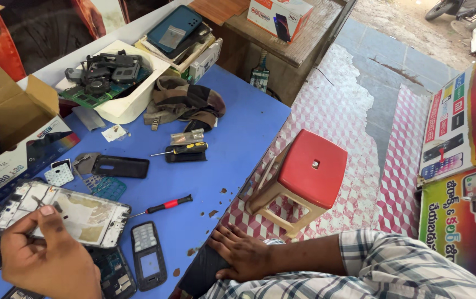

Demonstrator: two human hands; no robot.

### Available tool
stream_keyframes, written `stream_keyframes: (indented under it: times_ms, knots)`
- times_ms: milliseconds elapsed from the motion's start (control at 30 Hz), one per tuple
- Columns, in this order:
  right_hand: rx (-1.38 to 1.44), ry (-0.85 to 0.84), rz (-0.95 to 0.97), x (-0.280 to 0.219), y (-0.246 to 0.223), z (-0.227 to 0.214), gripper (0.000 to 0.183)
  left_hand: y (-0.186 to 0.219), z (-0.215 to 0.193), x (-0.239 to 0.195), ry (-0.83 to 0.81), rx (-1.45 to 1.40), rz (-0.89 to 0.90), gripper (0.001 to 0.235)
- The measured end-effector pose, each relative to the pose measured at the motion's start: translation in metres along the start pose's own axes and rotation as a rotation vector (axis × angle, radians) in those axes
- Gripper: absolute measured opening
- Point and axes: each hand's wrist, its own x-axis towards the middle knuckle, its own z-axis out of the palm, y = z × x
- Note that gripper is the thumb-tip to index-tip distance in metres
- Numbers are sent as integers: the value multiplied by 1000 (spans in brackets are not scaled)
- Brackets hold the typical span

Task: The person holds a disassembled mobile phone and repeatedly peels off adhesive backing from the internal frame using fingers. The person rotates the phone to access different edges and continues removing adhesive strips throughout the clip.

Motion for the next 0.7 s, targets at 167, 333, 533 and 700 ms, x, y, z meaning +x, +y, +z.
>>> stream_keyframes:
  times_ms: [167,333,533,700]
  knots:
    - [22,31,12,9,1,6,92,3,3,2,-1,60,7,9]
    - [-35,-71,42,43,-1,-5,98,21,6,4,-4,253,-193,14]
    - [490,-383,-184,92,35,-19,72,15,8,1,43,130,-125,11]
    - [737,-601,95,108,86,21,75,7,7,-1,54,35,-88,9]
